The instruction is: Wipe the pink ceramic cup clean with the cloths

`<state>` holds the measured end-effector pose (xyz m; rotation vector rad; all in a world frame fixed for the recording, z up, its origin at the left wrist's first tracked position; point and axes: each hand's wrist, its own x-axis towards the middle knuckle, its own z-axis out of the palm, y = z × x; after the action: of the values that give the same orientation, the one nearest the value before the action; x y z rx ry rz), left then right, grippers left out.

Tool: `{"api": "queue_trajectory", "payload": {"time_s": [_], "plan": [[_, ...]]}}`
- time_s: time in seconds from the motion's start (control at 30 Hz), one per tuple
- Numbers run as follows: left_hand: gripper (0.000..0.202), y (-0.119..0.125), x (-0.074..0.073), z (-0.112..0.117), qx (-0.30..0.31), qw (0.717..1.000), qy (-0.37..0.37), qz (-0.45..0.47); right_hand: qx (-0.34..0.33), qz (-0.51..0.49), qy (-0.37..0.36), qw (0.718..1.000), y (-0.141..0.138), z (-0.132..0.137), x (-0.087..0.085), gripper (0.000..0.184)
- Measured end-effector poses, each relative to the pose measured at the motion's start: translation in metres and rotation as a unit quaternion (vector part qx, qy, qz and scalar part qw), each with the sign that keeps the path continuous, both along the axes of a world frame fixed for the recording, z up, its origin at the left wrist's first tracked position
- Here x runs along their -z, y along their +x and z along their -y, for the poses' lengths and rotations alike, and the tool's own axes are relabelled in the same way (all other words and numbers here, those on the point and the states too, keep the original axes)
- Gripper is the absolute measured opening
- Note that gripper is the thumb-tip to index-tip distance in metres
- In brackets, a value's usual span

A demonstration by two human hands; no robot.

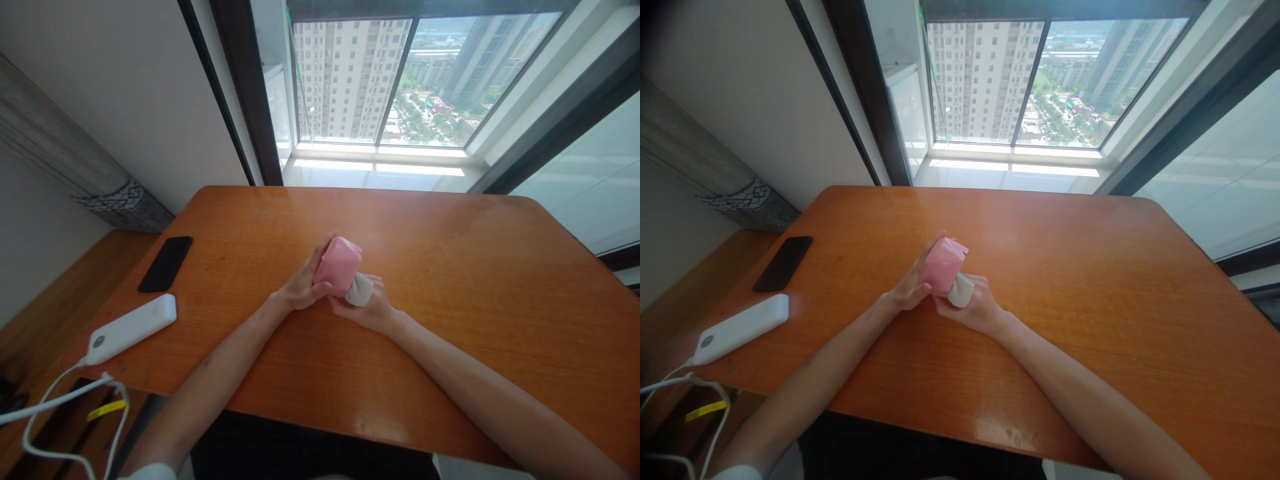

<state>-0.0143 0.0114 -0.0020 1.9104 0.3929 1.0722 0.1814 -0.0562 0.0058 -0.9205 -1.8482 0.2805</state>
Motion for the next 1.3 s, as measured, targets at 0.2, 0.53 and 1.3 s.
{"api": "queue_trajectory", "payload": {"time_s": [0.2, 0.53, 1.3], "plan": [[0.125, -0.001, 0.002, 0.0, -0.021, 0.998, 0.025, -0.062, -0.065, -0.213, -0.3, 0.928, 0.005, 0.002, -0.012, 0.04], [0.12, 0.005, -0.005, -0.003, -0.01, 0.987, 0.155, -0.047, -0.154, -0.492, -0.532, 0.672, 0.016, -0.017, -0.018, 0.046], [0.09, 0.003, -0.003, 0.006, -0.049, 0.998, 0.0, 0.027, -0.123, 0.069, -0.067, 0.988, 0.013, 0.0, -0.016, 0.031]]}}
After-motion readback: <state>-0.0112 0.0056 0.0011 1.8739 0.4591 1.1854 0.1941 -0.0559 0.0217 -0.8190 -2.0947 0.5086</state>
